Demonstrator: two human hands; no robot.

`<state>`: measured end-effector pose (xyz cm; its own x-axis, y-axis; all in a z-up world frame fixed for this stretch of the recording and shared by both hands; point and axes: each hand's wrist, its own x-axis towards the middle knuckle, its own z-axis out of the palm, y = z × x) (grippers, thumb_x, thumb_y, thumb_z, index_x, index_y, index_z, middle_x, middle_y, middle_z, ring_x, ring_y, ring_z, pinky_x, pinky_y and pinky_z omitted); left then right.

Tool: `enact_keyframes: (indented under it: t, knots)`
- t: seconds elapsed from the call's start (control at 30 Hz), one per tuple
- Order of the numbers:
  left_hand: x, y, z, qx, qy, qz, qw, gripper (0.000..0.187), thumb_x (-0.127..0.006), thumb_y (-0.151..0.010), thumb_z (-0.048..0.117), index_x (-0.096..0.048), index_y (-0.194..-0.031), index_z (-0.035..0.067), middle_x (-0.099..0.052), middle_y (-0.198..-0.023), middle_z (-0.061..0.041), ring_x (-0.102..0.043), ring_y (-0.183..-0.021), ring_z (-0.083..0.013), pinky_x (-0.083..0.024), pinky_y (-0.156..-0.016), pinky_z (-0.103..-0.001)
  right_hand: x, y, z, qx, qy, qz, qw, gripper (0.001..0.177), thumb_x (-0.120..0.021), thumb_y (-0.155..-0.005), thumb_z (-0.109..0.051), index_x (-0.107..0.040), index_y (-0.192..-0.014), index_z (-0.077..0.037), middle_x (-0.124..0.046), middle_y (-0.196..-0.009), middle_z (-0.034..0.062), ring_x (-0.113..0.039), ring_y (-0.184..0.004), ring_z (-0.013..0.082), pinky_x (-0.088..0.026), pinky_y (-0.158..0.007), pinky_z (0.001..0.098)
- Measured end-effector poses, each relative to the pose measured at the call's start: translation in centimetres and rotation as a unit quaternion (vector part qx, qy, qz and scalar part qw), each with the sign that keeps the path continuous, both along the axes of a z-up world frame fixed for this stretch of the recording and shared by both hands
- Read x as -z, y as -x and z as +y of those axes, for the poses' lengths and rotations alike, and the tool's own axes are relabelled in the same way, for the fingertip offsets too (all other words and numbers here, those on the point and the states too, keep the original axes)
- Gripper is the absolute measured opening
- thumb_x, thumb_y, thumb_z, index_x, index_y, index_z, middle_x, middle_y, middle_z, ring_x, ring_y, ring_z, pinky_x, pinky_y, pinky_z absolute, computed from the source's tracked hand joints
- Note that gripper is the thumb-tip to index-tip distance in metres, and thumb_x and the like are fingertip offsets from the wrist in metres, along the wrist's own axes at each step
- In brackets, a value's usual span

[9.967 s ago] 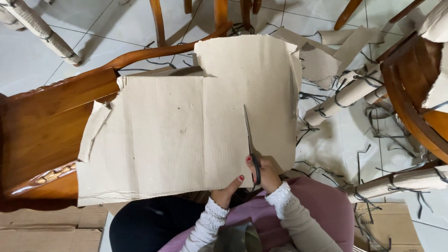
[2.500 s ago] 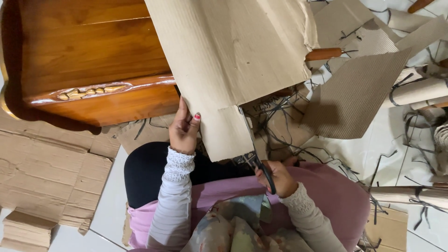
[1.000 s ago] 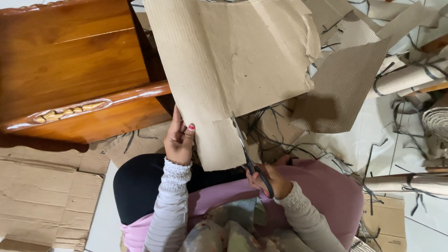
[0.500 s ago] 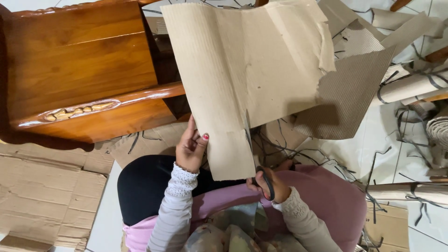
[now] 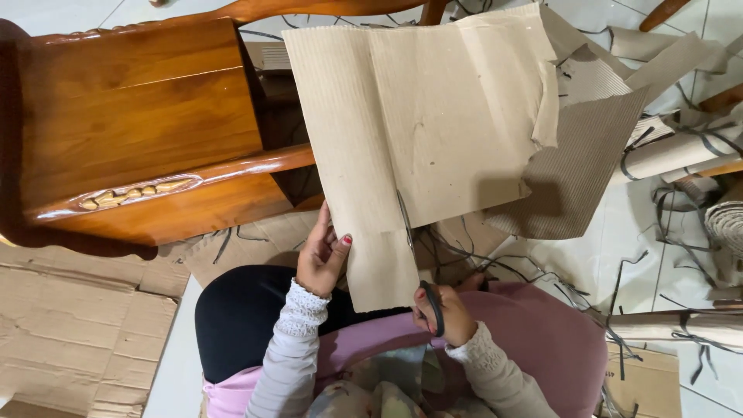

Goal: Cutting cardboard sheets into smaller strips using scissors in a workshop environment.

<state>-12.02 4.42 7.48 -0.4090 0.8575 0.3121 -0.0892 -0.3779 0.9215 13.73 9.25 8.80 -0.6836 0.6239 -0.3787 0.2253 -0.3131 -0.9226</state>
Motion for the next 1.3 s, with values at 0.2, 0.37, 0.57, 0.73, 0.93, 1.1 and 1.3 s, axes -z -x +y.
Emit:
enact_keyframes:
  t: [0.2,0.37,0.57,0.73,0.93,1.1,1.3]
  knots:
    - [0.6,0.5,-0.4,0.022,-0.002,-0.012,1.000,0.073,-0.054,-0.100,-0.005,-0.015,-0.161,0.005,-0.030,-0.164,-0.019,-0.046,-0.144,-0.0300,-0.041,-0.119,-0.041,1.3,-0.5,0.8,-0.040,-0.006,0.050,0.998,0.064,-0.050,-0.095,-0.059,-0.037,-0.051,-0.015,-0.033,-0.035,0.0015,-0.041,-0.036,0.0148,-0.039,-0.046,0.0286]
    - [3.3,0.5,-0.6,0.021,0.010,0.029,0.999,0.077,-0.058,-0.101,-0.006,-0.018,-0.164,0.012,-0.059,-0.132,0.000,-0.037,-0.075,-0.0055,-0.048,-0.070,-0.021,4.1,-2.4,1.6,-0.087,-0.118,-0.056,0.988,0.080,-0.021,-0.090,-0.075,-0.038,-0.038,-0.017,-0.042,-0.032,0.0009,-0.046,-0.031,0.0125,-0.048,-0.052,0.0228]
    - [2.7,0.5,-0.8,0.032,0.029,0.031,0.999,0.077,-0.058,-0.100,-0.005,-0.017,-0.164,0.009,-0.061,-0.114,0.002,-0.039,-0.075,-0.0046,-0.046,-0.068,-0.020,2.7,-1.8,1.7,-0.090,-0.121,-0.104,0.983,0.087,-0.019,-0.080,-0.084,-0.040,-0.034,-0.014,-0.038,-0.029,0.0022,-0.044,-0.027,0.0152,-0.052,-0.047,0.0281]
    - [2.6,0.6,-0.6,0.029,0.032,0.046,0.998,0.077,-0.058,-0.100,-0.005,-0.017,-0.164,0.010,-0.042,-0.111,0.003,-0.040,-0.077,-0.0057,-0.046,-0.070,-0.021,3.6,-1.2,1.0,0.028,-0.032,-0.052,0.998,0.055,-0.051,-0.100,-0.047,-0.039,-0.058,-0.013,-0.032,-0.039,0.0010,-0.033,-0.033,0.0097,-0.047,-0.047,0.0281]
    - [7.1,0.9,0.1,0.063,0.038,-0.047,0.996,0.079,-0.057,-0.099,-0.005,-0.016,-0.162,0.017,-0.057,-0.141,-0.015,-0.065,-0.101,-0.0150,-0.060,-0.083,-0.031,4.4,-1.8,1.4,0.046,0.003,-0.052,0.998,0.059,-0.057,-0.098,-0.052,-0.045,-0.059,-0.010,-0.036,-0.038,0.0019,-0.040,-0.030,0.0104,-0.051,-0.045,0.0265]
    - [4.3,-0.1,-0.2,0.107,0.053,-0.132,0.984,0.082,-0.058,-0.097,-0.004,-0.016,-0.162,0.022,-0.067,-0.128,-0.020,-0.071,-0.098,-0.0186,-0.066,-0.077,-0.036,5.4,-2.0,2.6,0.003,-0.081,-0.086,0.993,0.072,-0.042,-0.101,-0.066,-0.053,-0.055,-0.012,-0.047,-0.032,0.0033,-0.054,-0.032,0.0121,-0.046,-0.041,0.0209]
    - [3.9,-0.2,0.0,0.113,0.051,-0.123,0.985,0.082,-0.059,-0.097,-0.003,-0.015,-0.162,0.019,-0.067,-0.129,-0.022,-0.071,-0.099,-0.0200,-0.067,-0.078,-0.037,4.4,-2.0,2.8,0.064,-0.079,-0.120,0.988,0.067,-0.061,-0.098,-0.057,-0.054,-0.051,-0.010,-0.046,-0.031,0.0063,-0.052,-0.030,0.0157,-0.041,-0.039,0.0222]
